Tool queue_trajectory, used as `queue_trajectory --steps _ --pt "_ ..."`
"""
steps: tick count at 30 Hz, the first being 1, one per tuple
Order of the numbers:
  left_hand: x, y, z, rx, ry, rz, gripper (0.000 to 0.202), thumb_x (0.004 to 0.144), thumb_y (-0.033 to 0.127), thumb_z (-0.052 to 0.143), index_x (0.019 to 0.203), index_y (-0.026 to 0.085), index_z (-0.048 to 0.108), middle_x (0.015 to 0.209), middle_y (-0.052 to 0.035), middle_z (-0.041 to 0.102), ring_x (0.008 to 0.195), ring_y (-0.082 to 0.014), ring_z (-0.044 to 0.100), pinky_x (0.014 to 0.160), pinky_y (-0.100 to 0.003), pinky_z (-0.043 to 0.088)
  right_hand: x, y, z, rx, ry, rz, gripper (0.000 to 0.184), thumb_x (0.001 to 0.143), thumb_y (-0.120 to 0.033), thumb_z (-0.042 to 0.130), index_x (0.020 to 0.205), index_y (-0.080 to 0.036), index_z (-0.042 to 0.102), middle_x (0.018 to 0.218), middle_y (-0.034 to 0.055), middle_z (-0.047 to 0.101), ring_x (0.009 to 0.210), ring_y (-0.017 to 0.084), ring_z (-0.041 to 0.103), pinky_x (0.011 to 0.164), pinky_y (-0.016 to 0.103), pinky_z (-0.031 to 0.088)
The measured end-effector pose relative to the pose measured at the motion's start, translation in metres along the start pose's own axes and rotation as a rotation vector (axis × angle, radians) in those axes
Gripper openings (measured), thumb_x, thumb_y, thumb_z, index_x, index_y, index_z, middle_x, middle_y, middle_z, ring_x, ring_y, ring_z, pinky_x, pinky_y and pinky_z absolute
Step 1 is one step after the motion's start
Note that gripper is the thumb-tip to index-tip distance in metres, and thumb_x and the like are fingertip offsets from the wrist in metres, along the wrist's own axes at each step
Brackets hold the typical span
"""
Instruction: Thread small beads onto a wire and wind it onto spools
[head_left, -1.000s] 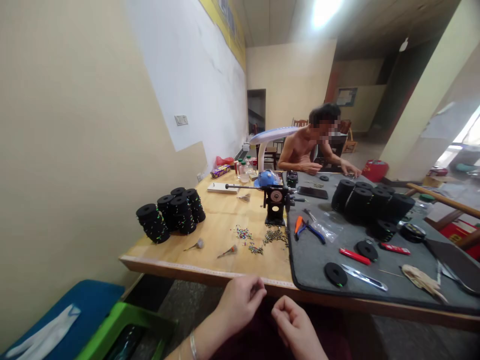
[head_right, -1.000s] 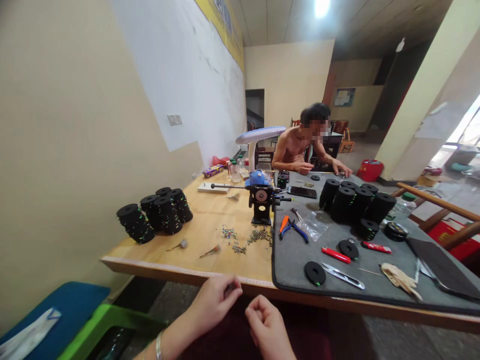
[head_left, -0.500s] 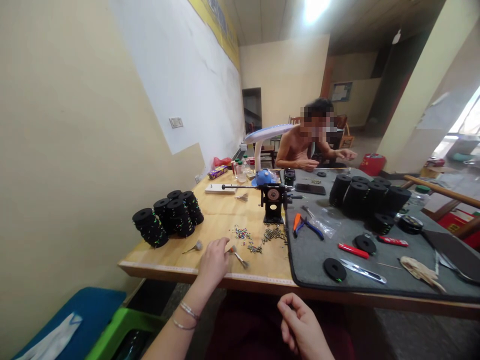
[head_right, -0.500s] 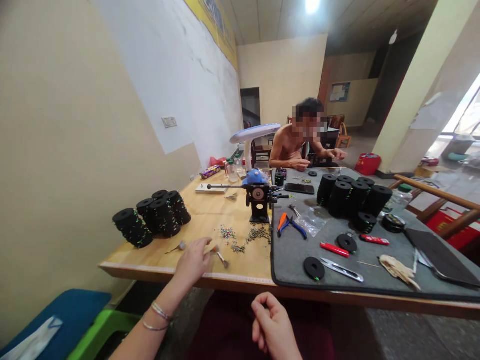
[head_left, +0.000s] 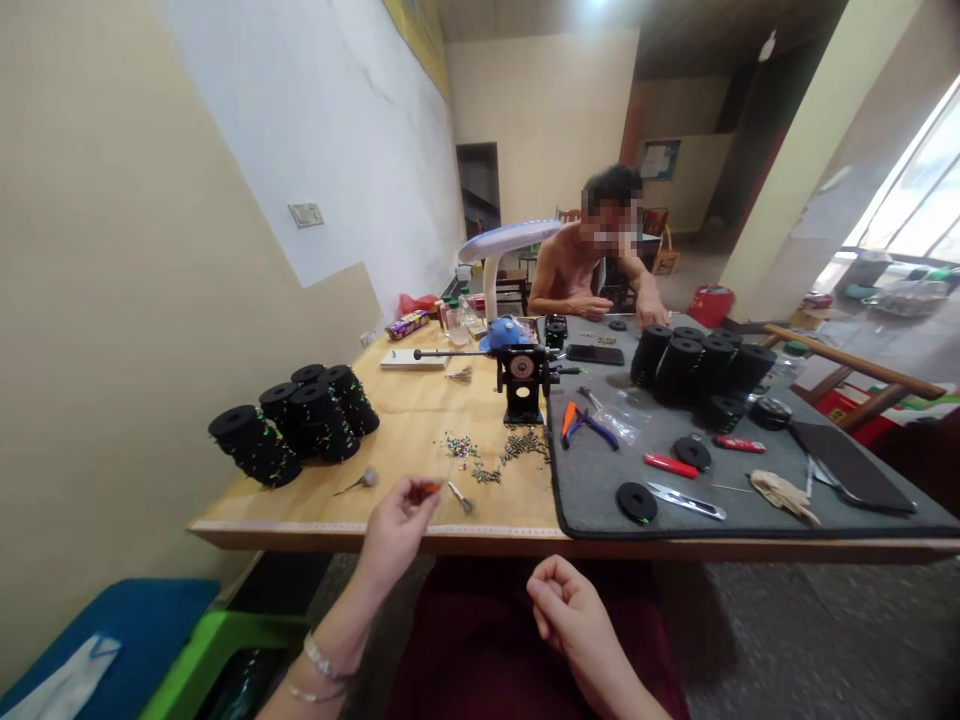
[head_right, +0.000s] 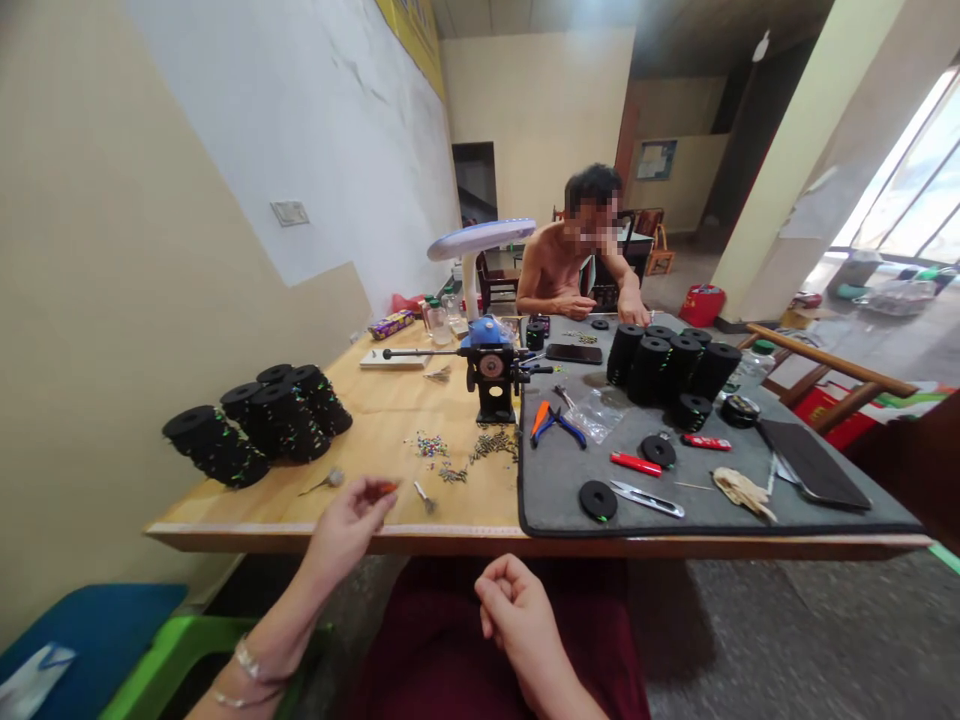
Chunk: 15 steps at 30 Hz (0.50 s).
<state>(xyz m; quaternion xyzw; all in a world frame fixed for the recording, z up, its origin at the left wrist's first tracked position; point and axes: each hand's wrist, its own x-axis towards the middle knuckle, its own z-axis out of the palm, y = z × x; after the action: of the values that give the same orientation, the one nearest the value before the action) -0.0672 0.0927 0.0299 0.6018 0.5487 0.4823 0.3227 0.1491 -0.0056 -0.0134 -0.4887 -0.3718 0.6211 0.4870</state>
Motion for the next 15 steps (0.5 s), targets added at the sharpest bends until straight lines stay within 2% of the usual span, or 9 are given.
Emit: queue_trajectory --steps 2,5,7,10,15 --pt "-0.031 0.004 0.013 -0.211 -0.183 -0.208 0.025 0.073 0.035 0.064 0.086 0.016 0.056 0.068 -0.0004 0.061 0.055 -0.013 0.054 0.046 -0.021 0.04 -0.003 -0.002 0.002 0.001 -0.002 -0.004 0.042 0.069 -0.056 0.065 0.07 -0.019 0.045 0.038 -0.0104 0.043 0.034 0.003 0.022 0.036 0.017 0.012" --pt "-0.072 0.008 0.035 -0.353 -0.387 -0.408 0.021 0.072 0.033 0.066 0.077 0.015 0.055 0.064 0.0004 0.06 0.049 -0.0084 0.048 0.044 -0.018 0.035 -0.006 -0.003 0.005 -0.014 -0.022 -0.01 0.04 0.069 -0.053 0.065 0.069 -0.019 0.046 0.037 -0.0112 0.04 0.034 0.004 0.025 0.037 0.018 0.014" --pt "-0.088 0.009 0.046 -0.405 -0.433 -0.477 0.02 0.073 0.032 0.066 0.073 0.015 0.054 0.064 0.0001 0.061 0.051 -0.0082 0.048 0.046 -0.018 0.035 -0.006 -0.002 0.006 -0.032 -0.033 -0.001 0.037 0.069 -0.051 0.066 0.068 -0.019 0.047 0.037 -0.0117 0.039 0.033 0.004 0.027 0.037 0.018 0.017" --pt "-0.095 0.008 0.056 -0.455 -0.455 -0.549 0.02 0.072 0.03 0.067 0.073 0.015 0.054 0.065 -0.0005 0.061 0.054 -0.0091 0.05 0.047 -0.018 0.036 -0.004 0.001 0.007 -0.071 -0.027 0.012 0.033 0.069 -0.046 0.065 0.067 -0.018 0.048 0.037 -0.0115 0.041 0.032 0.004 0.029 0.038 0.018 0.02" --pt "-0.094 0.002 0.06 -0.447 -0.477 -0.533 0.021 0.072 0.031 0.067 0.073 0.015 0.053 0.066 -0.0012 0.062 0.055 -0.0099 0.051 0.048 -0.019 0.038 -0.002 0.002 0.007 -0.113 -0.007 0.013 0.028 0.07 -0.042 0.064 0.066 -0.018 0.049 0.038 -0.0105 0.043 0.033 0.004 0.03 0.038 0.019 0.021"
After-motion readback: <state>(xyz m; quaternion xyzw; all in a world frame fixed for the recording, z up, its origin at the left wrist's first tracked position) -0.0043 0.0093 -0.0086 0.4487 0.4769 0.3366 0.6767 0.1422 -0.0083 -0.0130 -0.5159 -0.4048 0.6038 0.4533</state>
